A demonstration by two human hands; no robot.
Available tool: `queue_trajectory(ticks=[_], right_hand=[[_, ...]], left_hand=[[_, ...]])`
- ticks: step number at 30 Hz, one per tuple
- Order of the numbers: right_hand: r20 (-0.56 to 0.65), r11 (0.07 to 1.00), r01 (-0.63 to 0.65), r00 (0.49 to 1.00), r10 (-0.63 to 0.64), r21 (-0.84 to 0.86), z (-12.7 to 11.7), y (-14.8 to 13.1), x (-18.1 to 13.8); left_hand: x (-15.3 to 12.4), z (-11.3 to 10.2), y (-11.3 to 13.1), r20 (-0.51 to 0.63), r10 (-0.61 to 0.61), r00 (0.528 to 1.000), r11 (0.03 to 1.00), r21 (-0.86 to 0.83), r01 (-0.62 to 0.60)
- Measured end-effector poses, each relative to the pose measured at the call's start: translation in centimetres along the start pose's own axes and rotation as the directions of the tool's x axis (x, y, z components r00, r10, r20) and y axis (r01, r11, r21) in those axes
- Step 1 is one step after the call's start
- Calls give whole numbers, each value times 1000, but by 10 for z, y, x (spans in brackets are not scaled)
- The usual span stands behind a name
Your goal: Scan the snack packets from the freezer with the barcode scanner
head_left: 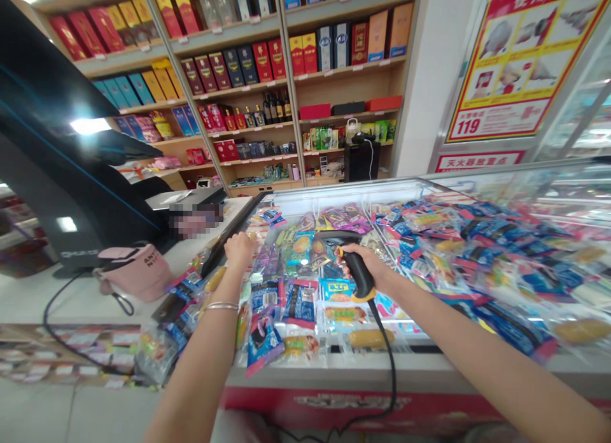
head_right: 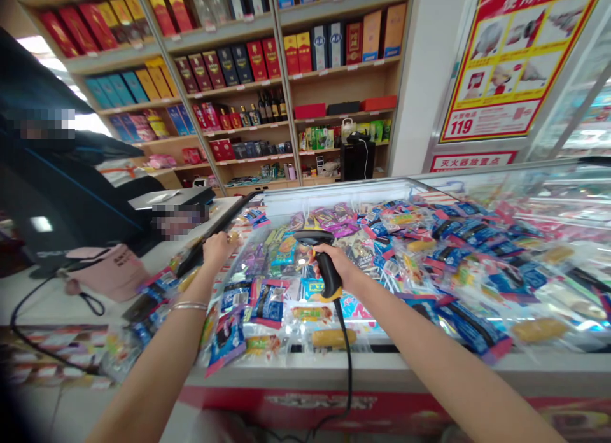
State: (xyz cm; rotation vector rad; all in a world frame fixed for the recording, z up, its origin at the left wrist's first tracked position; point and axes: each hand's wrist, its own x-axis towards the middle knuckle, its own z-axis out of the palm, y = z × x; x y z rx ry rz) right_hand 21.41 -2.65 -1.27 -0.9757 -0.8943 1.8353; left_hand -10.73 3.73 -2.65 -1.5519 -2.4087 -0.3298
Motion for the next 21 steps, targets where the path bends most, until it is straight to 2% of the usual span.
queue_trajectory(ticks=[12, 17, 21], right_hand=[[49, 999, 30, 998, -33, 44, -6, 2, 4], [37, 998, 32, 999, -34, 52, -4, 0, 1], [37, 998, 29, 999, -31, 54, -4, -1, 0]], left_hand=[[6, 7, -3, -29, 103, 994, 989, -107, -105], [4, 1, -1, 17, 138, 990, 951, -281, -128], [3, 1, 0, -16, 105, 994, 908, -406, -102]])
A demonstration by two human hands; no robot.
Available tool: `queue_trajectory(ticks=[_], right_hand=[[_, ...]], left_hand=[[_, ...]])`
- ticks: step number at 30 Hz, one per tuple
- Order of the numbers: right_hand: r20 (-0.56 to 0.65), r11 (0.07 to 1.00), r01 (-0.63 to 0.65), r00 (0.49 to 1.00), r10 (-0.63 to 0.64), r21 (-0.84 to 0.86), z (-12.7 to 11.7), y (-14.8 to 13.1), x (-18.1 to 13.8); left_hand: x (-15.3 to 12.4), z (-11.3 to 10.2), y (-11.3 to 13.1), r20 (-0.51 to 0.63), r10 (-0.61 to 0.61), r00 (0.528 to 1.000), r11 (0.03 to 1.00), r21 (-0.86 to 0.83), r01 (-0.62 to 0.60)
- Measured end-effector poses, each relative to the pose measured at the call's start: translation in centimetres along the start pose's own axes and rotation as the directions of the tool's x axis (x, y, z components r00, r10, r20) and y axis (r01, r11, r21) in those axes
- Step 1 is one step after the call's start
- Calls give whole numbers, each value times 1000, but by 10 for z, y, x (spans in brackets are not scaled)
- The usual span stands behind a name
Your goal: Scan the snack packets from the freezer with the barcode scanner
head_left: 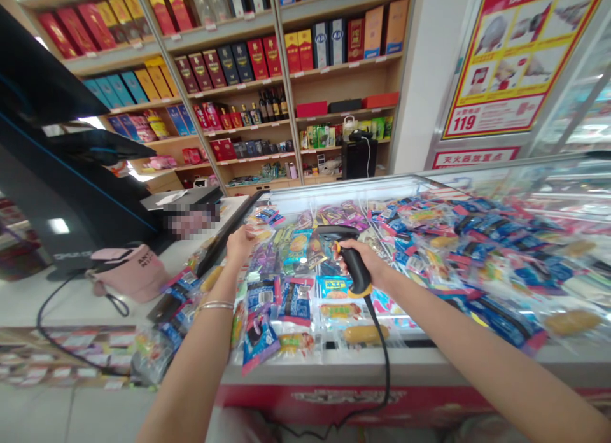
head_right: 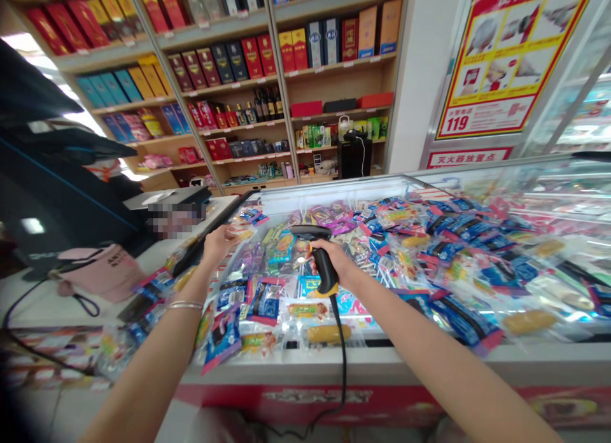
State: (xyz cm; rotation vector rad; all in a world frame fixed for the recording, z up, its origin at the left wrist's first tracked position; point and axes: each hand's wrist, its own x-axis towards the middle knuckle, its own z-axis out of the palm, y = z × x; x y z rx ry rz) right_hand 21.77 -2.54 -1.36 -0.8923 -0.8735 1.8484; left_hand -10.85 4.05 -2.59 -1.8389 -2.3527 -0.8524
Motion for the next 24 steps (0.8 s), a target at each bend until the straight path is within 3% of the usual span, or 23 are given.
queue_trajectory(ticks=[4, 10, 14, 18, 21, 24], right_hand=[[9, 1000, -6, 1000, 6, 8, 1, -1, -1], [-1, 1000, -6, 1000, 6, 1, 1, 0, 0], [16, 1000, -3, 1000, 3, -1, -1, 1, 1], [22, 1000, 2, 1000, -2, -7, -1, 1, 1], [5, 1000, -11, 1000, 11, -8, 0, 1, 0], [-1, 1000, -15, 1000, 15, -11, 1, 1, 0]], left_hand=[[1, 4, -4, -97, -70, 993, 993, -106, 60], [-3, -1, -1, -121, -82, 989, 988, -138, 65], [-6, -2, 6, -114, 0, 993, 1000, 2, 0], [-6, 2, 11, 30, 169, 985, 942, 289, -170], [-4, 3, 10, 107, 143, 984, 909, 380, -173], [0, 4, 6, 60, 92, 994, 950, 293, -106]])
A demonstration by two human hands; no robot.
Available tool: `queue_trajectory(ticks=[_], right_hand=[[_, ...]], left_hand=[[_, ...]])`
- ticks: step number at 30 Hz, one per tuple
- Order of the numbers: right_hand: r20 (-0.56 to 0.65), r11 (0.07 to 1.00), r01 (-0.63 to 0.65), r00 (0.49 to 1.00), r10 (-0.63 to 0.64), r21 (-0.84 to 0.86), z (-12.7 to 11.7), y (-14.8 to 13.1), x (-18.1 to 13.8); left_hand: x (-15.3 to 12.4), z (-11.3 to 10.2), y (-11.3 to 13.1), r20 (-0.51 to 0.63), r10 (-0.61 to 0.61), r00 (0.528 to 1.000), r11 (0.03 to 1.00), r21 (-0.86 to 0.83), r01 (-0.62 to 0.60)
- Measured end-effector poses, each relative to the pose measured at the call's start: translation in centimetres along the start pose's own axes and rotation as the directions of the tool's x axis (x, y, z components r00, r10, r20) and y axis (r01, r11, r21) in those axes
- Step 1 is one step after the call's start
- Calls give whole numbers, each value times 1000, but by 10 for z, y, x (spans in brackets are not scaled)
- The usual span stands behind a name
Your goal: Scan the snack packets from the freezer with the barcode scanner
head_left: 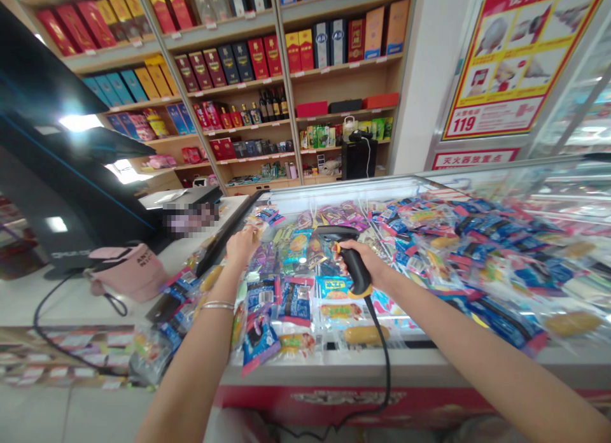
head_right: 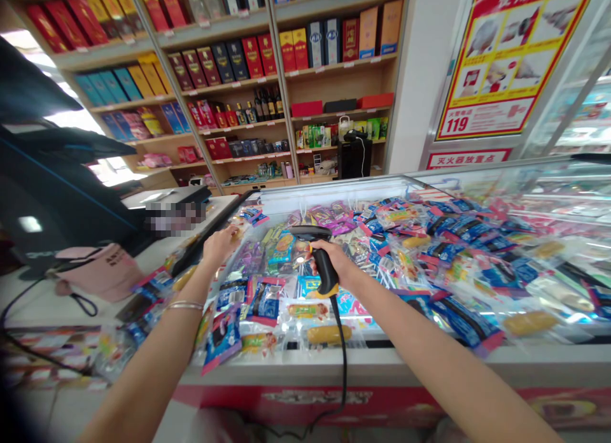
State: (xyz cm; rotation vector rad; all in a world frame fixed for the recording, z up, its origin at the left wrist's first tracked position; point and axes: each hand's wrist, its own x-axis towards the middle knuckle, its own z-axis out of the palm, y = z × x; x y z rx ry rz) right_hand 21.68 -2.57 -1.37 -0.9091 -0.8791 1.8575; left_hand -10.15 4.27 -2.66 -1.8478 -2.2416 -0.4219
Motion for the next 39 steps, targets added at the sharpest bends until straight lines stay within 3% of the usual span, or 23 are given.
queue_trajectory(ticks=[3, 6, 8, 9, 15, 23, 39], right_hand=[[18, 1000, 10, 1000, -10, -5, -1, 1, 1], [35, 999, 33, 999, -32, -10, -3, 1, 2], [52, 998, 52, 997, -51, -22, -3, 1, 2], [63, 997, 64, 996, -62, -33, -3, 1, 1], [178, 979, 190, 969, -174, -79, 0, 1, -4], [202, 956, 275, 947, -250, -105, -1, 4, -4], [251, 947, 294, 934, -256, -128, -7, 6, 2]], left_hand=[[5, 3, 3, -33, -57, 998, 918, -395, 40], [6, 5, 15, -41, -28, 999, 587, -809, -17], [4, 4, 24, -55, 8, 998, 398, -916, -54], [2, 4, 28, -57, 19, 998, 355, -933, -60], [-3, 0, 35, -64, 42, 997, 391, -917, -75], [-8, -1, 43, -43, 241, 970, 423, -894, -145], [-10, 1, 45, -68, 237, 969, 426, -889, -167]])
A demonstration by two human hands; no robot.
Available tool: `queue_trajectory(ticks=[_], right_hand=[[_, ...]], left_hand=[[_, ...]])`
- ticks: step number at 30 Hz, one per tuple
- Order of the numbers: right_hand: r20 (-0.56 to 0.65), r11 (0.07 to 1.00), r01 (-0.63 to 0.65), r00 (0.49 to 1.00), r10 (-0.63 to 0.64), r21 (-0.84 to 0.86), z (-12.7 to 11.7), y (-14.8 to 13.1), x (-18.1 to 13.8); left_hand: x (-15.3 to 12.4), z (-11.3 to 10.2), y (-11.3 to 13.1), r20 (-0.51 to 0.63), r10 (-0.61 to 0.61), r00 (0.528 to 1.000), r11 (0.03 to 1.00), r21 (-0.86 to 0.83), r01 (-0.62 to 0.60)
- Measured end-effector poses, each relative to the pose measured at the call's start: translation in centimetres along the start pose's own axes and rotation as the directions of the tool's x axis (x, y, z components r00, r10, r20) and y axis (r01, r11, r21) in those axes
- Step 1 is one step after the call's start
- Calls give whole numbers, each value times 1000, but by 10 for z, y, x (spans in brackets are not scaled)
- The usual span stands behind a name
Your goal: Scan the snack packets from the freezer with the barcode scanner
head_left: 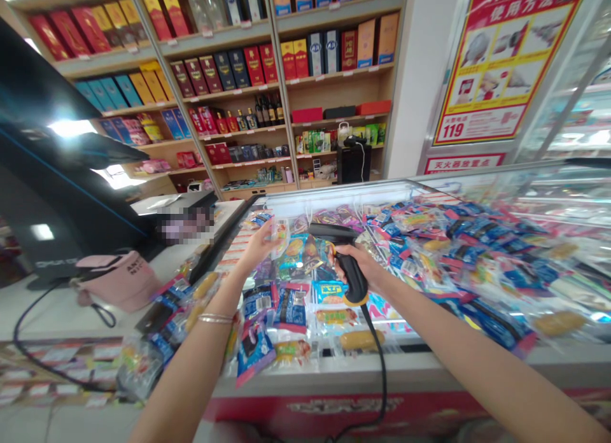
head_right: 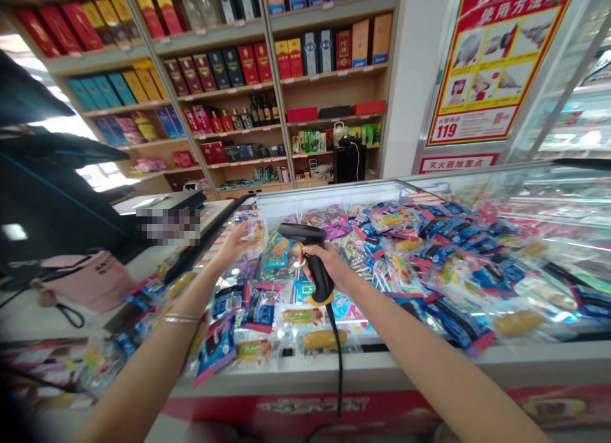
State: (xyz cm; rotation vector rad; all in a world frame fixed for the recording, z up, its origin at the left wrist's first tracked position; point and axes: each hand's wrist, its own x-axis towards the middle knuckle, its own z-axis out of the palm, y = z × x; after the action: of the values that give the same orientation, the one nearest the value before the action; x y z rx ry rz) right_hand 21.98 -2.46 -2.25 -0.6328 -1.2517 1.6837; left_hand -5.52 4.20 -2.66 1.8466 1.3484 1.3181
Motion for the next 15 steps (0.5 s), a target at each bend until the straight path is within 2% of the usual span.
queue_trajectory(ticks=[6, 12, 15], right_hand=[[-30, 1000, -4, 1000, 5, 20, 5, -5, -4], [-40, 997, -44, 998, 47, 62, 7, -6, -4], [-37, 993, -28, 999, 32, 112, 6, -16, -2]], left_hand=[[-2, 1, 4, -9, -24, 1000, 997, -70, 24], [-5, 4, 7, 45, -148, 988, 940, -305, 154], [-2, 4, 7, 33, -173, 984, 912, -371, 173]])
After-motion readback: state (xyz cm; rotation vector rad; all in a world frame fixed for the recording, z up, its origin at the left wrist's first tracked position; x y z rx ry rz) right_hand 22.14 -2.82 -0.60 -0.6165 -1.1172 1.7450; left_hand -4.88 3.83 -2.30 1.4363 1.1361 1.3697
